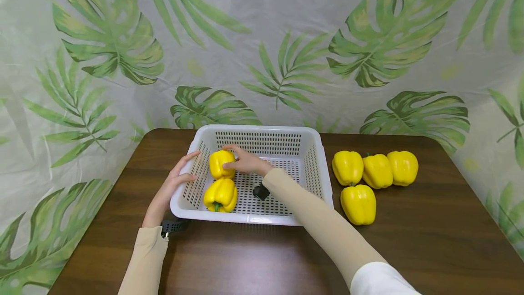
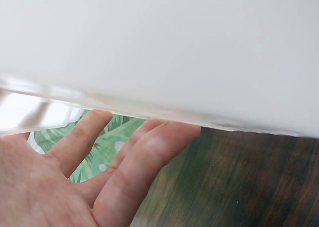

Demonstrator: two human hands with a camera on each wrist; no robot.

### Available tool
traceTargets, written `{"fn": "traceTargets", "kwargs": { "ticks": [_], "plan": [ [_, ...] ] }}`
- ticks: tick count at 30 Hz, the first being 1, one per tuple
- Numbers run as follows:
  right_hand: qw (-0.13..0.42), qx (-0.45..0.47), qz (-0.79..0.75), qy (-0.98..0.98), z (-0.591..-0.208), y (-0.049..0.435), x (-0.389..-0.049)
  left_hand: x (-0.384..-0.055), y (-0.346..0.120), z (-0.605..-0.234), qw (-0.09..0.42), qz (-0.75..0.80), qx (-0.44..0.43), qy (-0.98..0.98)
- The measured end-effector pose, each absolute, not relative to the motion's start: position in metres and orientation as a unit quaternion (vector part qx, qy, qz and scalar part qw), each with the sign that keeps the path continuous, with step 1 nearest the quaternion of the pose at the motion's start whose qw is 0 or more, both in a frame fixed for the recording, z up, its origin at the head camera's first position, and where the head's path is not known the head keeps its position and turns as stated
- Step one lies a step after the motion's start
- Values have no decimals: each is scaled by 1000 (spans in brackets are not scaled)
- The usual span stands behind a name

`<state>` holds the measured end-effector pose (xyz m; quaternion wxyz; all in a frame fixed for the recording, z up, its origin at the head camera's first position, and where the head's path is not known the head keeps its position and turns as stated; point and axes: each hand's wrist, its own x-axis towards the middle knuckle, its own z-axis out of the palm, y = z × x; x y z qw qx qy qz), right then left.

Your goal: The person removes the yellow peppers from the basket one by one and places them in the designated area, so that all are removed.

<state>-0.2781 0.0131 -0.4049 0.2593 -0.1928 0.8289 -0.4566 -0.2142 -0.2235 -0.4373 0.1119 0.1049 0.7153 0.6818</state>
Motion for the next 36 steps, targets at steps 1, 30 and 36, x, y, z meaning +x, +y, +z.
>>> {"fn": "traceTargets", "kwargs": {
  "ticks": [1,30,36],
  "plan": [
    [260,-191,-457,829,-405,12,-278,-214,-223,-437,112,682,105,715],
    [260,-161,-506,806,-410,13,-281,-215,-223,-440,112,685,102,713],
    [258,-159,-510,805,-406,18,-281,-215,-224,-439,106,680,102,719]
  ]
}}
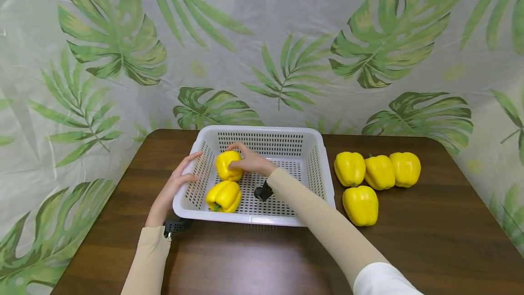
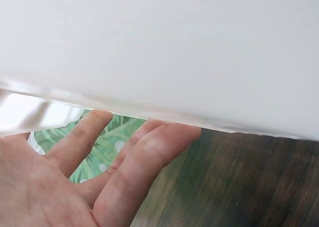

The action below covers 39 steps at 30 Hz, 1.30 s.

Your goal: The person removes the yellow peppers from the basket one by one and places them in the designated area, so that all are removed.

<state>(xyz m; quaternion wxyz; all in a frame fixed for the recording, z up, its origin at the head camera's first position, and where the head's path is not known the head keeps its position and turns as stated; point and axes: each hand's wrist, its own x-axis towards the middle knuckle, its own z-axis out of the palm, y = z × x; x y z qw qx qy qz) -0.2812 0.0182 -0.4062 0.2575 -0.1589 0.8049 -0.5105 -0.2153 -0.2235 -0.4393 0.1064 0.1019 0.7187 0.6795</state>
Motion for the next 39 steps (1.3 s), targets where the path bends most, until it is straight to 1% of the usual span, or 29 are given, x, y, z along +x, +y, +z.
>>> {"fn": "traceTargets", "kwargs": {
  "ticks": [3,13,27,34,39],
  "plan": [
    [256,-159,-520,800,-404,22,-281,-216,-223,-439,104,676,101,722],
    [275,-161,-561,764,-394,33,-279,-214,-221,-438,104,677,100,721],
    [247,-156,-612,735,-374,59,-268,-214,-223,-439,100,677,108,721],
    [245,-146,-621,731,-366,70,-259,-215,-223,-439,98,683,113,715],
    [235,-155,-617,735,-360,81,-253,-215,-223,-439,97,681,114,717]
  ]
}}
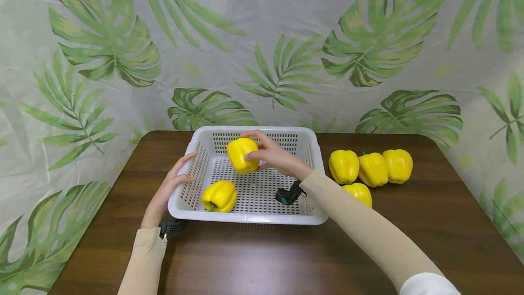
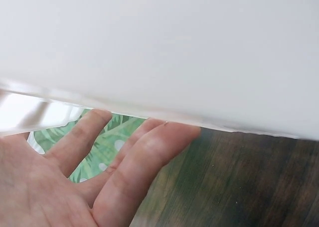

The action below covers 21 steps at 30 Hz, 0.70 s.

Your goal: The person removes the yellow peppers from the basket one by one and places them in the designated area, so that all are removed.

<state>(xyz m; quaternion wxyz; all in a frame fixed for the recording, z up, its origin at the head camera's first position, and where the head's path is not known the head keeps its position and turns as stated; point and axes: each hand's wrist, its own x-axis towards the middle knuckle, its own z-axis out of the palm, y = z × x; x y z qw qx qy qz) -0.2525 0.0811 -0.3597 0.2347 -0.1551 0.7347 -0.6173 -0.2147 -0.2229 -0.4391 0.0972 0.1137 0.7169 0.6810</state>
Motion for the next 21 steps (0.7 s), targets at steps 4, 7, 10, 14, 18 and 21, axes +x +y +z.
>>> {"fn": "traceTargets", "kwargs": {
  "ticks": [4,7,10,14,18,21],
  "plan": [
    [230,-166,-608,741,-356,92,-248,-214,-222,-438,97,678,116,720],
    [227,-169,-606,743,-355,99,-246,-214,-222,-438,101,680,117,717],
    [223,-168,-610,742,-354,107,-243,-213,-222,-437,104,681,116,715],
    [217,-160,-614,742,-353,116,-239,-212,-221,-438,106,682,116,714],
    [203,-155,-614,747,-352,124,-235,-213,-222,-439,107,684,116,713],
    [193,-153,-617,748,-352,131,-232,-213,-222,-439,106,681,117,715]
  ]
}}
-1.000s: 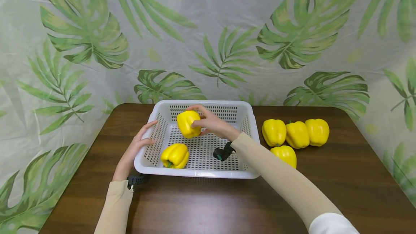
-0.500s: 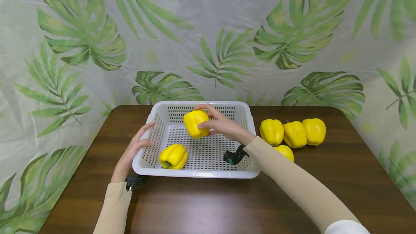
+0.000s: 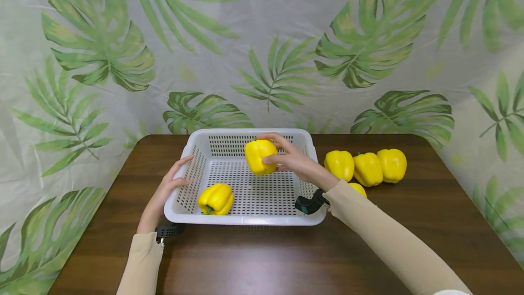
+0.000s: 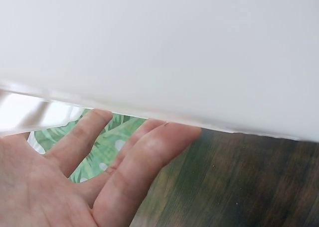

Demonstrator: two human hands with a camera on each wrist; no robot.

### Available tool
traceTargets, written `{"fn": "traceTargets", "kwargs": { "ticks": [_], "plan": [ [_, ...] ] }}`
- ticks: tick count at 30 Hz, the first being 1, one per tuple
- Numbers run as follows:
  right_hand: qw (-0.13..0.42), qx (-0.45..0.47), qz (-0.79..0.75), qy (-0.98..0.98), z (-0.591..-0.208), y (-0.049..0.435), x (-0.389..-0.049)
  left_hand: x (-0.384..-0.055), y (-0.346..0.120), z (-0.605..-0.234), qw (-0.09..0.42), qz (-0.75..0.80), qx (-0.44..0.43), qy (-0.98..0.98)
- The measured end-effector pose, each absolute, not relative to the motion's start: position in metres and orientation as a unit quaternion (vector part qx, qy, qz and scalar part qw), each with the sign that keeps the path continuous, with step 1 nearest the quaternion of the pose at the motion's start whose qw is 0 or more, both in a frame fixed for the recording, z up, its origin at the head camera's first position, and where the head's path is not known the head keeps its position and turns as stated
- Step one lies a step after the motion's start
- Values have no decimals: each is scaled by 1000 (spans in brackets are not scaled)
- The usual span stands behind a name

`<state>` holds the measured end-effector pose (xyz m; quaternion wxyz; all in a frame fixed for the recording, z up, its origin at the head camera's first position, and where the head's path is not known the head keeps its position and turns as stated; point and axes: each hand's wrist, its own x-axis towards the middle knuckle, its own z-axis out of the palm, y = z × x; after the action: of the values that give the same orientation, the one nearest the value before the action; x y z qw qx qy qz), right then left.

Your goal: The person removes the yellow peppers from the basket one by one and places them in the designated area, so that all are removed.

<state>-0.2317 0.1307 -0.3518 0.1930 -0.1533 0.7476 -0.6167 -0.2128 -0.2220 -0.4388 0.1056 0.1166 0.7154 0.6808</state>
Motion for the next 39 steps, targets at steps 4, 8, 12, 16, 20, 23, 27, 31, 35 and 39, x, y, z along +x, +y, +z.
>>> {"fn": "traceTargets", "kwargs": {
  "ticks": [4,8,12,16,20,23,27,31,35,39],
  "plan": [
    [189,-150,-622,745,-352,142,-227,-212,-222,-438,105,674,115,722],
    [183,-150,-623,746,-351,154,-223,-212,-221,-438,103,671,113,726],
    [174,-146,-621,750,-352,164,-221,-212,-221,-438,98,672,115,725],
    [165,-139,-617,757,-352,173,-218,-213,-221,-438,95,678,120,719],
    [160,-132,-613,762,-355,182,-216,-214,-220,-438,93,685,123,712],
    [159,-126,-614,763,-356,189,-213,-214,-220,-438,93,687,124,710],
    [153,-125,-613,765,-358,197,-210,-214,-220,-438,94,693,124,704],
    [148,-128,-618,761,-357,203,-208,-214,-220,-438,95,690,124,707],
    [141,-132,-617,763,-356,210,-206,-215,-219,-437,96,691,123,706],
    [130,-126,-614,769,-355,218,-203,-215,-219,-437,94,691,123,706]
  ]
}}
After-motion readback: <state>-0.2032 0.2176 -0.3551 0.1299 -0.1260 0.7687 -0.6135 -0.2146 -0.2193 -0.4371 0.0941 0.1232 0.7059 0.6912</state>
